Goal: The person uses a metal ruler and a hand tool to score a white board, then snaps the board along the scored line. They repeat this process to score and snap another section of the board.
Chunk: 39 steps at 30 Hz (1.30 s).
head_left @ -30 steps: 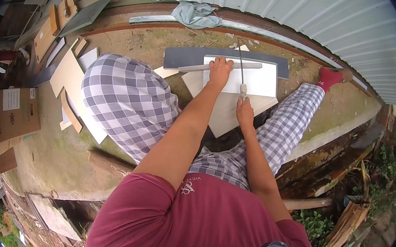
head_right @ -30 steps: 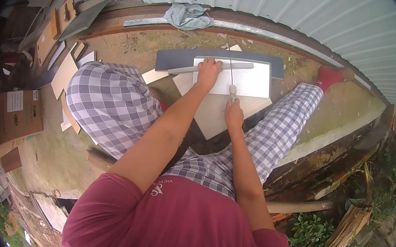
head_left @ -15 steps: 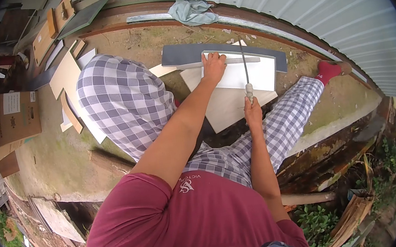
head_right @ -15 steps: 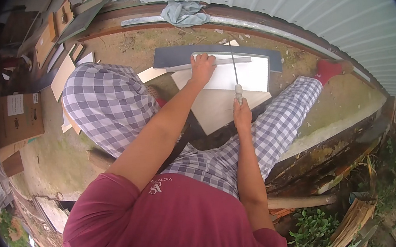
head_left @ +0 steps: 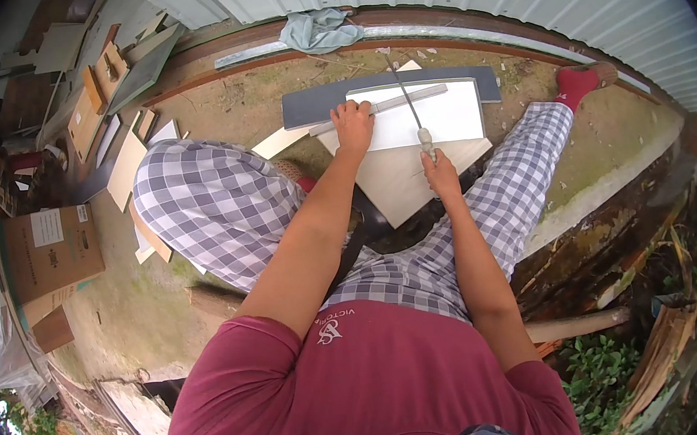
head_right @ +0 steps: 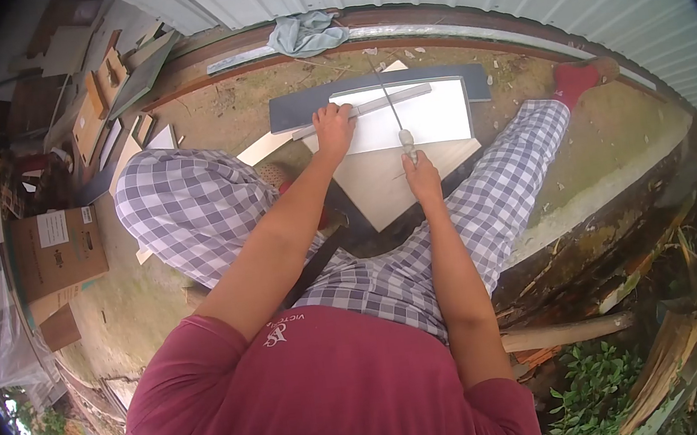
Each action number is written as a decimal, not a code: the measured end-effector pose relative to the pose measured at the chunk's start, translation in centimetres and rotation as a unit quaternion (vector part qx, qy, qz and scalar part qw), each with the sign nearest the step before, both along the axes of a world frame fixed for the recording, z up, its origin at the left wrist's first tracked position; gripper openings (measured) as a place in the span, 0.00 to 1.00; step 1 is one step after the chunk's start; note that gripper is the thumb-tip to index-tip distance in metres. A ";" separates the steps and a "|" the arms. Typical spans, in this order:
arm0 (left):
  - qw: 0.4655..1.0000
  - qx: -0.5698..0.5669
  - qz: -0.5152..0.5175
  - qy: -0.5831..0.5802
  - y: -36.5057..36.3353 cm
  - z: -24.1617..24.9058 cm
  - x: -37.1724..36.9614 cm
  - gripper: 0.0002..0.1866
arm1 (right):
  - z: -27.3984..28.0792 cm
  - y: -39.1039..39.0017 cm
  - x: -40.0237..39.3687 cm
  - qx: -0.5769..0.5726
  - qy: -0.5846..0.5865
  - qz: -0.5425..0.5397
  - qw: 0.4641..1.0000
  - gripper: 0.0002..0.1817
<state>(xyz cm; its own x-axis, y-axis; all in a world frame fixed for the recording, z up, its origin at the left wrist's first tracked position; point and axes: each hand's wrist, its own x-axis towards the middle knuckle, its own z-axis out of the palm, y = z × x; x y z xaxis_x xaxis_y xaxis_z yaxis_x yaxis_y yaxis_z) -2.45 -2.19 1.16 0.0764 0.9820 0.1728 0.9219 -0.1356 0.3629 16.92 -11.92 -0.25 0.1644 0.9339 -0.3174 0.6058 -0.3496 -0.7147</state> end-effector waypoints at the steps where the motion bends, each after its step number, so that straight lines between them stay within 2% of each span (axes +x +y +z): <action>1: 1.000 0.004 -0.004 -0.004 -0.1 0.1 0.2 0.18 | 0.6 -0.1 -0.1 0.002 0.002 -0.008 1.000 0.20; 3: 1.000 0.007 -0.016 -0.008 -0.1 0.5 0.9 0.19 | 1.9 -0.3 -0.3 -0.017 -0.083 0.010 0.996 0.23; 6: 0.999 0.015 -0.038 -0.026 -0.2 0.7 2.0 0.23 | 3.1 -0.3 -0.3 -0.067 -0.038 0.009 0.997 0.26; 8: 0.997 -0.029 -0.060 -0.038 -0.2 0.6 2.5 0.24 | 2.9 -0.4 -0.4 -0.067 -0.039 0.013 0.997 0.26; 13: 0.998 -0.013 -0.067 -0.007 -0.6 -0.1 2.9 0.27 | 2.3 -0.5 -0.4 -0.073 -0.034 0.023 0.996 0.27; 17: 0.998 -0.015 -0.065 0.003 -0.8 0.1 3.0 0.28 | 1.0 -0.7 -0.7 -0.029 -0.032 0.012 0.999 0.27; 20: 0.998 -0.007 -0.060 0.006 -0.8 0.1 3.1 0.28 | 2.1 -0.7 -0.7 0.012 -0.049 0.002 0.999 0.26; 22: 0.998 -0.008 -0.058 0.009 -0.8 0.0 3.1 0.29 | 4.2 -1.2 -0.3 0.029 -0.067 -0.005 0.997 0.26; 24: 0.999 -0.013 -0.046 0.014 -0.8 -0.2 3.1 0.29 | 7.0 -2.4 0.5 0.101 -0.015 -0.067 0.993 0.22; 25: 0.999 -0.015 -0.048 0.007 -0.8 -0.3 3.2 0.29 | 9.5 -3.2 1.1 0.124 -0.035 -0.084 0.988 0.21; 28: 0.999 -0.026 -0.034 0.008 -0.9 -0.1 3.2 0.29 | 15.5 -7.9 3.3 0.178 -0.119 -0.146 0.966 0.20; 30: 0.999 -0.031 -0.032 0.001 -0.9 -0.1 3.3 0.29 | 17.0 -13.6 5.2 0.133 -0.207 -0.177 0.953 0.20; 31: 0.999 -0.032 -0.030 0.000 -0.8 -0.1 3.3 0.29 | 17.0 -17.5 5.9 0.074 -0.187 -0.201 0.959 0.22; 32: 0.999 -0.035 -0.025 -0.006 -0.7 0.0 3.3 0.29 | 14.1 -23.7 7.1 0.017 -0.122 -0.242 0.962 0.23; 33: 0.999 -0.034 -0.024 -0.005 -0.6 -0.1 3.3 0.28 | 22.0 -23.2 2.9 0.059 -0.090 0.022 0.994 0.27; 34: 0.999 -0.032 -0.022 -0.002 -0.9 0.1 3.3 0.28 | 21.8 -16.1 0.9 0.057 -0.094 0.027 0.994 0.27; 35: 0.999 -0.036 -0.018 -0.006 -1.0 0.2 3.3 0.28 | 27.1 -15.0 -1.0 0.049 -0.095 0.036 0.994 0.27; 39: 1.000 -0.017 -0.001 -0.008 -1.0 -0.4 3.5 0.28 | 30.6 -11.4 -2.6 0.010 -0.099 0.067 0.993 0.27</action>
